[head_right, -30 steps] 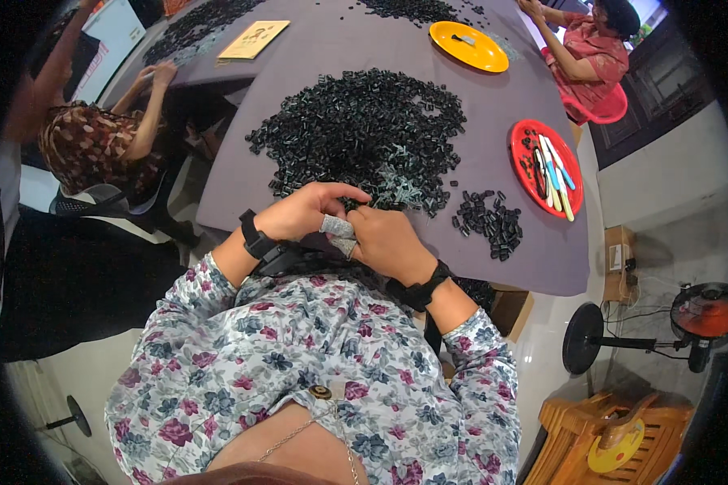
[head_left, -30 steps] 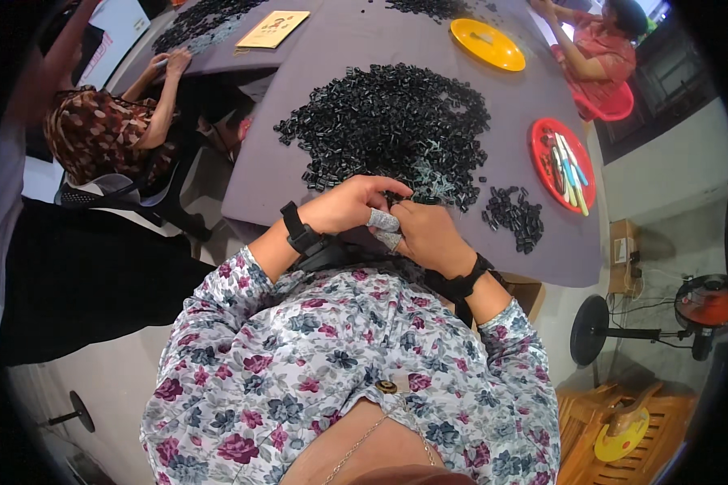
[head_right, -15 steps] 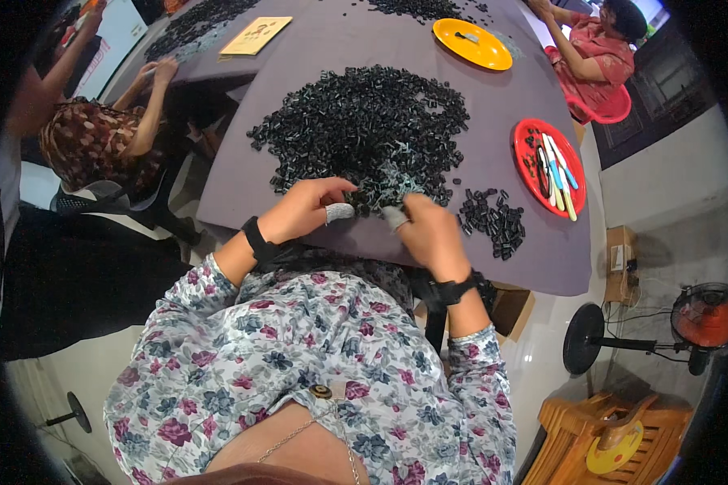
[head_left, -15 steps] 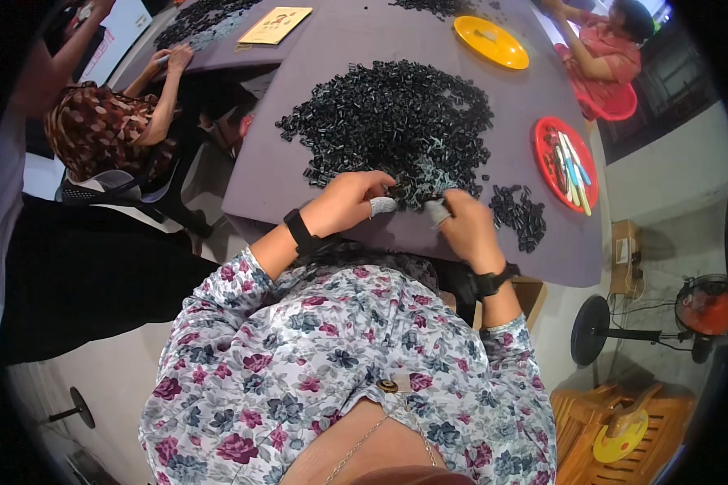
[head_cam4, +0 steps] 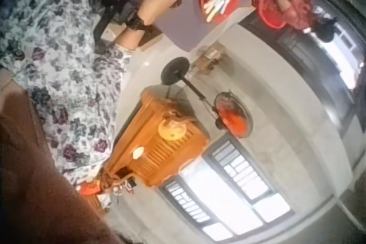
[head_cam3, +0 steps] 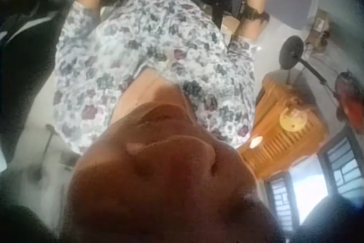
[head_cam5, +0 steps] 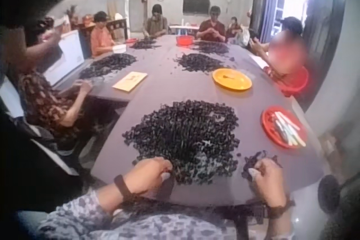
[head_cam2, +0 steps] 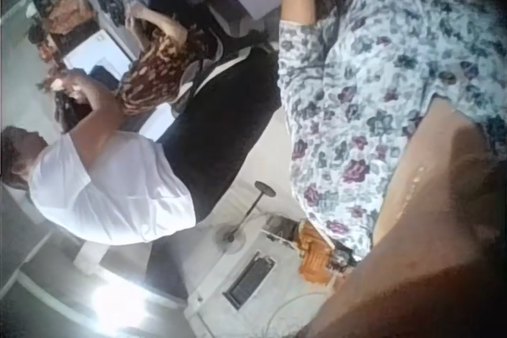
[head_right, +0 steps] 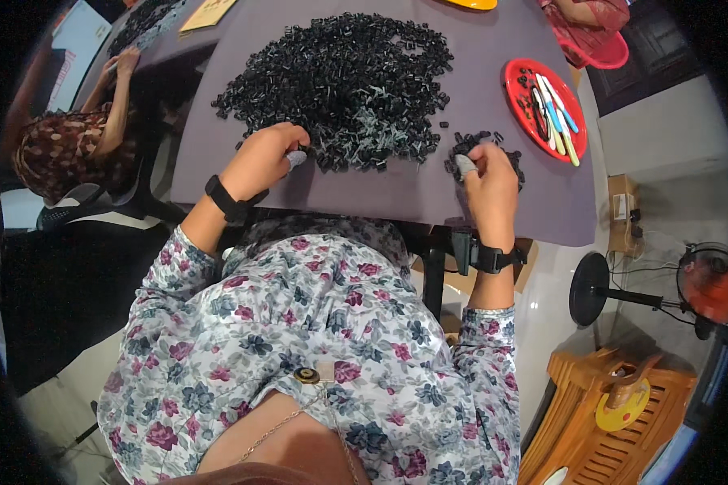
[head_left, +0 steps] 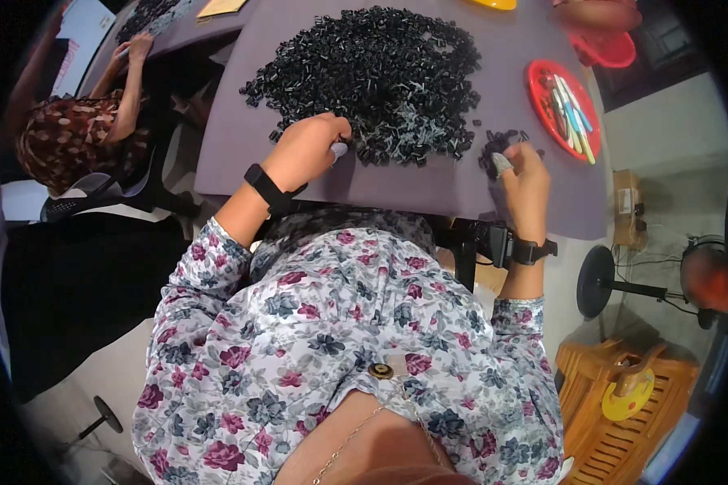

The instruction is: Assembling small black plastic components by hand.

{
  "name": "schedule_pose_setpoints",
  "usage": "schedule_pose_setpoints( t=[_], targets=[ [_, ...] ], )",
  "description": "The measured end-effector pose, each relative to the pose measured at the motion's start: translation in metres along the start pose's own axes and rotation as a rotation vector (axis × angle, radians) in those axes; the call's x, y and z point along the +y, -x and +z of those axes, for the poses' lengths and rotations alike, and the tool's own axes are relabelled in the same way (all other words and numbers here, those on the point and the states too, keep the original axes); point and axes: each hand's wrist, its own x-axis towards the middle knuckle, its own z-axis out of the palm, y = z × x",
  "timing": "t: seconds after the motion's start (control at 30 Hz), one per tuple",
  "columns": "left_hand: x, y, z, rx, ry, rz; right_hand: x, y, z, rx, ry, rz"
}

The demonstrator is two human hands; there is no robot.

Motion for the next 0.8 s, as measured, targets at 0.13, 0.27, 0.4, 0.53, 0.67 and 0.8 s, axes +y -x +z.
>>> schedule_pose_setpoints(
  t=[0.13,0.27,0.4,0.53,0.67,0.8],
  targets=[
    [-0.002,0.000,0.001,0.014,0.008,0.042,-0.033,0.008,0.021,-0.260,-0.156,-0.141],
    [-0.001,0.001,0.001,0.006,0.023,0.031,-0.058,0.002,0.041,-0.384,-0.210,-0.242],
    [-0.004,0.004,-0.001,0.010,0.020,0.053,-0.061,-0.002,0.055,-0.461,-0.026,-0.342],
    [0.010,0.004,-0.003,0.007,0.069,0.062,-0.064,-0.002,0.059,-0.496,-0.058,-0.283],
    [0.025,-0.002,0.008,-0.039,0.050,0.123,-0.069,0.001,0.059,-0.509,-0.042,-0.281],
    [0.019,-0.006,0.014,-0.083,-0.088,0.115,-0.062,0.005,0.062,-0.475,-0.120,-0.306]
  ],
)
